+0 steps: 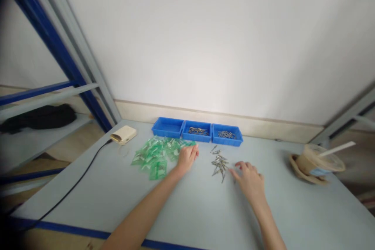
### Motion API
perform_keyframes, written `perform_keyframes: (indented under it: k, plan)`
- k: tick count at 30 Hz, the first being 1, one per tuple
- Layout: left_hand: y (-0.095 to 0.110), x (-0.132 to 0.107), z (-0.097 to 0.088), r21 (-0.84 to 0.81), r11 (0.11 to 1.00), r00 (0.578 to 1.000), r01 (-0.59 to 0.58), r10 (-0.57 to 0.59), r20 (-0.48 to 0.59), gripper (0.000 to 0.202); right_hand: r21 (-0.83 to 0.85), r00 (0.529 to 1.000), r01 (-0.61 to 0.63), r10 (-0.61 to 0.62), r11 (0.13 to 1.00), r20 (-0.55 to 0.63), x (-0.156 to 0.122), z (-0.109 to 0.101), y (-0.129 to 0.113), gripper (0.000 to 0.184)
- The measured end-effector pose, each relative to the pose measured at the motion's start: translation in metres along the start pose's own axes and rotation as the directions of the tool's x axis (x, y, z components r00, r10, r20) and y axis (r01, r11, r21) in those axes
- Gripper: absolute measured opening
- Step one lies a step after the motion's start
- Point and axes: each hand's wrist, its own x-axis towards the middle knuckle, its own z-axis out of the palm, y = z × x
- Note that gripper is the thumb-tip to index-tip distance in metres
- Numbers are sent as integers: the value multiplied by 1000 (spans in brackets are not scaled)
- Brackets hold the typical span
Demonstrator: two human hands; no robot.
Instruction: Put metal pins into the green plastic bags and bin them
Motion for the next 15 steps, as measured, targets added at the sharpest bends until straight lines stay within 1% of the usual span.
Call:
perform_keyframes:
  k: [1, 2, 5, 8, 12, 14, 15]
  plan:
    - [0, 0, 1, 8, 1000, 1000, -24, 24, 17, 61, 5, 999, -28, 28, 1000, 29, -9, 3, 9, 27]
    - [0, 0, 1, 17, 999, 999, -46, 46, 28, 60, 24, 999, -21, 20, 999, 38, -15, 7, 14, 23]
    - [-1, 0, 1, 41, 995, 995, -94, 92, 38, 57, 86, 999, -23, 19, 996, 50, -19, 15, 19, 13]
    - [-2, 1, -2, 64, 994, 996, -91, 89, 24, 57, 87, 999, -7, 4, 996, 38, -14, 17, 14, 12]
    - [-2, 1, -3, 103, 992, 996, -79, 75, 46, 59, -42, 999, 11, -12, 999, -37, -5, 14, 4, 11]
    - [-2, 1, -3, 138, 986, 993, -96, 86, 76, 59, -30, 996, 24, -26, 999, -85, 4, 11, -4, 12]
    - [-2, 1, -2, 159, 981, 991, -108, 93, 94, 57, 15, 994, 40, -39, 999, -103, 9, 9, -9, 12]
